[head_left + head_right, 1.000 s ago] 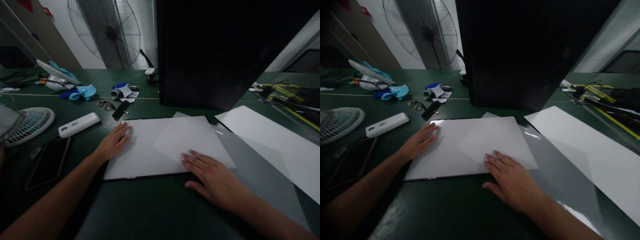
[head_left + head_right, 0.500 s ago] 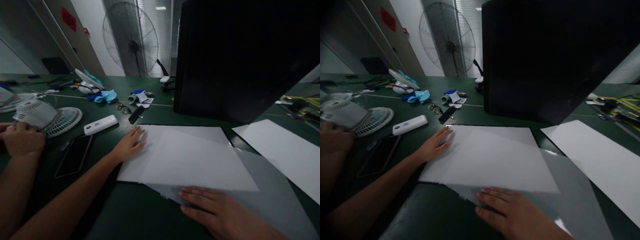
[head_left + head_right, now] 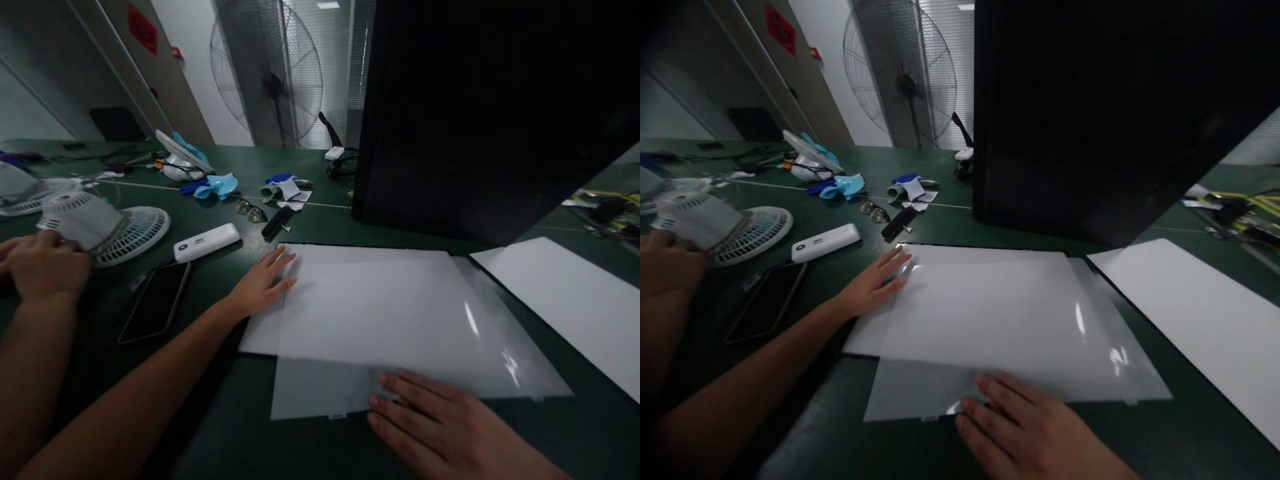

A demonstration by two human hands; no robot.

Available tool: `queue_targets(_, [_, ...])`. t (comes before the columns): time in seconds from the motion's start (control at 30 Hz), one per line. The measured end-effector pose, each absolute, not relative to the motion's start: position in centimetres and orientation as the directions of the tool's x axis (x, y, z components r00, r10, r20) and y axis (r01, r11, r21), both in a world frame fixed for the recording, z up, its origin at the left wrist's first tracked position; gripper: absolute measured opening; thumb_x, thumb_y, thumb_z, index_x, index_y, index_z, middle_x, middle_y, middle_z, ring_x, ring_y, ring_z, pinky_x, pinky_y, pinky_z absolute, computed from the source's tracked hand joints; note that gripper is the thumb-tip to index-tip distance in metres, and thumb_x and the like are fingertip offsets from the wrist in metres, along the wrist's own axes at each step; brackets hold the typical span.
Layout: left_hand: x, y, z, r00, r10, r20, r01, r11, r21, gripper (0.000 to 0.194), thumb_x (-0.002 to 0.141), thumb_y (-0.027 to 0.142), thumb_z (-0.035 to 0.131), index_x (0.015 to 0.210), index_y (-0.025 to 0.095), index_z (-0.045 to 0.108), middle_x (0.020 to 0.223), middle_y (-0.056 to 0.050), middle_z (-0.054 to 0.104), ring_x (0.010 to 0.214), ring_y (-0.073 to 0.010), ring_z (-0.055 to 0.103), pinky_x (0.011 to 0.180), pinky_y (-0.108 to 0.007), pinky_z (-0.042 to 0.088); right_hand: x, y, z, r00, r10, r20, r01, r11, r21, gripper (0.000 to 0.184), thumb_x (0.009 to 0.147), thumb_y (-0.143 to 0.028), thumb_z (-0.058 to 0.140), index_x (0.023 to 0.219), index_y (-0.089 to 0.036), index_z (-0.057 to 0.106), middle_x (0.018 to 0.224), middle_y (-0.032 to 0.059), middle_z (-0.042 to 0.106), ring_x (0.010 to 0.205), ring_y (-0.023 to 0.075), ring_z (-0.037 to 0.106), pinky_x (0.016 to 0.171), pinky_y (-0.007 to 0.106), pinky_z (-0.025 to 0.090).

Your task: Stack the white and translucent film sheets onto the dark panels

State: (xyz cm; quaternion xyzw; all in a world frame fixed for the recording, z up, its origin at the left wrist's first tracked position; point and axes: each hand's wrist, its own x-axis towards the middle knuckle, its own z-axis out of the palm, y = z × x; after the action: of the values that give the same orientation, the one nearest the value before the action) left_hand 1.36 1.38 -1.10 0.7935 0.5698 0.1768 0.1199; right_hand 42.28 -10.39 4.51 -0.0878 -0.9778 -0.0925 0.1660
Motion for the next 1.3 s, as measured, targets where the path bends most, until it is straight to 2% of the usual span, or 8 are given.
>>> queue_targets(0.27, [1.2, 1.6, -1.3, 0.307, 0.944, 0.121, 0.86, -0.33, 0.39, 0.089, 0.097, 0.08, 0.053, 0.162, 0.019, 0.051, 0.178, -0.019, 0.026, 0.164, -0.0408, 0.029, 0.131, -0.059, 0.028, 42.1, -9.8, 2.4, -0.908, 0.282, 0.309, 0.281, 0.958, -0.047, 0.047, 0.111, -0.011, 0.037, 0.148, -0.022, 0.064, 0.158, 0.0042, 0.052, 0.147, 0.0202, 0.049, 0.111, 0.035, 0.058])
queue_targets(0.43, [1.0, 2.2, -2.0, 0.222, 0.965, 0.142, 0.85, -0.262, 0.457, 0.083, 0.099, 0.077, 0.049, 0.156, 0.018, 0.059, 0.176, -0.019, 0.033, 0.158, -0.0385, 0.041, 0.131, -0.053, 0.034, 44.2, -8.5, 2.3, -0.814, 0.454, 0.361, 0.5, 0.865, 0.038, 0.044, 0.11, -0.018, 0.041, 0.149, -0.019, 0.063, 0.159, 0.0077, 0.051, 0.146, 0.0248, 0.052, 0.111, 0.045, 0.059])
queue_targets(0.63, [1.2, 2.5, -1.9, 0.053, 0.978, 0.201, 0.88, -0.14, 0.453, 0.063, 0.101, 0.068, 0.051, 0.135, 0.023, 0.077, 0.164, -0.011, 0.053, 0.142, -0.0349, 0.06, 0.124, -0.046, 0.045, 48.7, -6.2, 0.0, -0.626, 0.722, 0.295, 0.78, 0.589, 0.213, 0.063, 0.115, -0.056, 0.027, 0.15, -0.016, 0.062, 0.156, 0.013, 0.053, 0.138, 0.0333, 0.058, 0.103, 0.058, 0.062])
queue_targets(0.77, [1.3, 2.4, -1.6, 0.023, 0.991, 0.129, 0.894, -0.078, 0.44, 0.057, 0.102, 0.064, 0.048, 0.135, 0.028, 0.078, 0.167, -0.005, 0.052, 0.132, -0.0319, 0.068, 0.116, -0.042, 0.052, 48.6, -6.0, -1.0, -0.591, 0.771, 0.238, 0.806, 0.563, 0.179, 0.072, 0.112, -0.068, 0.028, 0.158, -0.018, 0.055, 0.164, 0.0112, 0.044, 0.146, 0.0329, 0.05, 0.112, 0.058, 0.056])
queue_targets(0.97, [1.2, 2.3, -1.7, 0.068, 0.99, 0.12, 0.902, -0.112, 0.417, 0.067, 0.095, 0.068, 0.058, 0.145, 0.026, 0.071, 0.171, -0.007, 0.046, 0.15, -0.0376, 0.053, 0.128, -0.048, 0.04, 49.0, -5.3, -0.3, -0.569, 0.805, 0.171, 0.821, 0.567, 0.066, 0.066, 0.113, -0.062, 0.034, 0.164, -0.022, 0.047, 0.165, 0.0108, 0.043, 0.147, 0.0334, 0.049, 0.114, 0.059, 0.052])
queue_targets(1.1, [1.2, 2.3, -1.8, 0.091, 0.988, 0.124, 0.905, -0.134, 0.403, 0.068, 0.096, 0.067, 0.058, 0.148, 0.024, 0.068, 0.172, -0.009, 0.044, 0.153, -0.0384, 0.049, 0.13, -0.052, 0.035, 55.2, -2.8, 0.6, -0.272, 0.955, 0.122, 0.962, 0.268, 0.048, 0.063, 0.113, -0.059, 0.035, 0.166, -0.026, 0.045, 0.166, 0.0086, 0.042, 0.146, 0.0313, 0.049, 0.121, 0.052, 0.045])
queue_targets(1.23, [1.3, 2.2, -1.7, 0.091, 0.987, 0.135, 0.906, -0.138, 0.399, 0.066, 0.096, 0.065, 0.058, 0.146, 0.024, 0.069, 0.17, -0.009, 0.046, 0.152, -0.0367, 0.051, 0.13, -0.05, 0.036, 62.8, -0.4, 0.3, 0.057, 0.976, 0.208, 0.994, -0.075, 0.08, 0.078, 0.113, -0.057, 0.033, 0.158, 0.005, 0.045, 0.162, 0.0318, 0.038, 0.153, 0.0446, 0.035, 0.12, 0.058, 0.038])
queue_targets(1.3, [1.3, 2.2, -1.6, 0.087, 0.987, 0.137, 0.902, -0.136, 0.409, 0.066, 0.095, 0.065, 0.058, 0.145, 0.023, 0.07, 0.169, -0.01, 0.047, 0.15, -0.0368, 0.053, 0.13, -0.05, 0.038, 65.2, 0.3, -0.4, 0.157, 0.967, 0.199, 0.981, -0.176, 0.08, 0.08, 0.112, -0.059, 0.036, 0.151, 0.009, 0.051, 0.15, 0.0395, 0.046, 0.143, 0.0479, 0.047, 0.106, 0.058, 0.047])
